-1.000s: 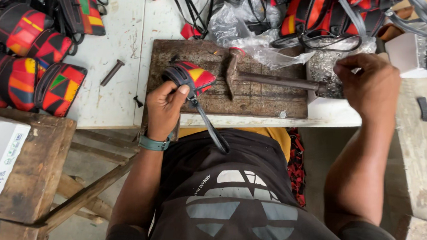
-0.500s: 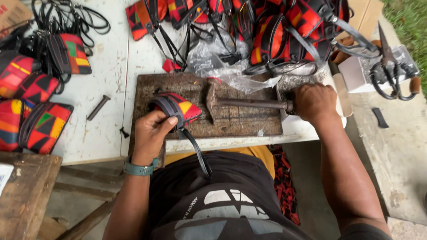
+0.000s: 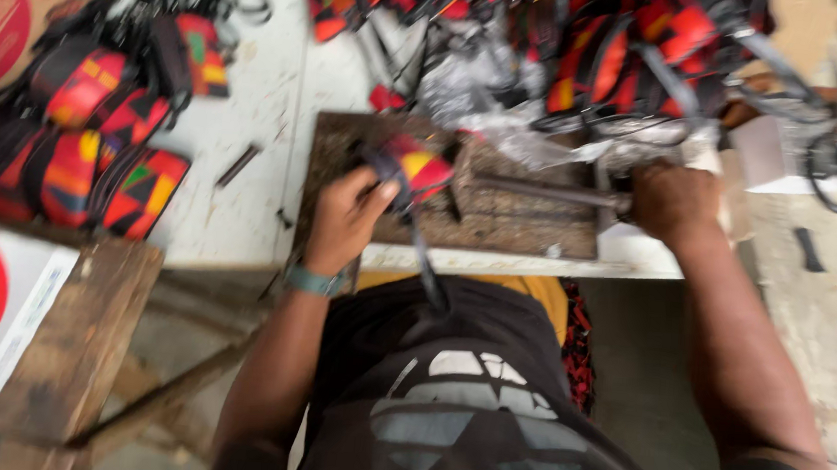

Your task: The person attaches a black strap to small colorful fabric pouches at a workbench. They thread the strap end through a metal clasp on the pouch, hammer a rivet on a wooden block to secure the hardware, then set the finished pouch aside and pick up the next one.

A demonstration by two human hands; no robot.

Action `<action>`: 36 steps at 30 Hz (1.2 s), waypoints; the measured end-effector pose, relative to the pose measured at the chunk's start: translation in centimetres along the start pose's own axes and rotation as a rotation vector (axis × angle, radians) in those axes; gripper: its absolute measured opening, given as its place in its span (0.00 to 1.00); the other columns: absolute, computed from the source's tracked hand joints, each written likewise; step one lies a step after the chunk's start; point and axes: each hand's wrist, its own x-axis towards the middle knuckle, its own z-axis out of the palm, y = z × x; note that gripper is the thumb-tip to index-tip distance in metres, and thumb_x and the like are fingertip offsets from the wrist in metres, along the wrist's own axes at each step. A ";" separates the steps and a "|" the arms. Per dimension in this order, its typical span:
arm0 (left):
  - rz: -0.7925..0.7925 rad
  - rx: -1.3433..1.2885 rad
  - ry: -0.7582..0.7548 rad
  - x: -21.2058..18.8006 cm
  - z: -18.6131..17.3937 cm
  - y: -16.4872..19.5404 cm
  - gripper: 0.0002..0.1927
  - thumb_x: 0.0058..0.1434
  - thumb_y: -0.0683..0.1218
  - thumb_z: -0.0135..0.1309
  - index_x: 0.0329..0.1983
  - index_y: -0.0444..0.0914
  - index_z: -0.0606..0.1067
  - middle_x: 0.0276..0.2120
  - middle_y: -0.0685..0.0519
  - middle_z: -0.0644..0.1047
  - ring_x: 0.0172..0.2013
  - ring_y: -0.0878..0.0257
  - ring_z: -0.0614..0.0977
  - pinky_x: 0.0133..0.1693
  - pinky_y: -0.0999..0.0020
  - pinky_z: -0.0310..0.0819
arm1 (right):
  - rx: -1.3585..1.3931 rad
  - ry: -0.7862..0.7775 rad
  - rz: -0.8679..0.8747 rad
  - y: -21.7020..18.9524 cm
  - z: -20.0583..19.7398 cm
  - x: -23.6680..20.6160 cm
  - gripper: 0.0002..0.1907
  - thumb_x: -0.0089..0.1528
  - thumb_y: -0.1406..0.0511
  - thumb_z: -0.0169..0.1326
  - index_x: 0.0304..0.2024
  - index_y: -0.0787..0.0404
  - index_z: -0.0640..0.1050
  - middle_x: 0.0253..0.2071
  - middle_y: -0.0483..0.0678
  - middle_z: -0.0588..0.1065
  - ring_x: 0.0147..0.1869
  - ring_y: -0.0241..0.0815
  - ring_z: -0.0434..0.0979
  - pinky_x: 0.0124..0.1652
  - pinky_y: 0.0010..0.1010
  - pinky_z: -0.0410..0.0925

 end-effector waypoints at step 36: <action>-0.011 -0.448 0.022 2.2 7.3 2.1 0.05 0.70 0.40 0.55 0.36 0.36 0.74 0.24 0.66 0.68 0.25 0.79 0.63 0.27 0.76 0.54 | 1.544 0.485 -0.295 -6.5 -12.2 -7.2 0.02 0.72 0.74 0.62 0.43 0.66 0.81 0.42 0.49 0.80 0.40 0.32 0.76 0.40 0.22 0.69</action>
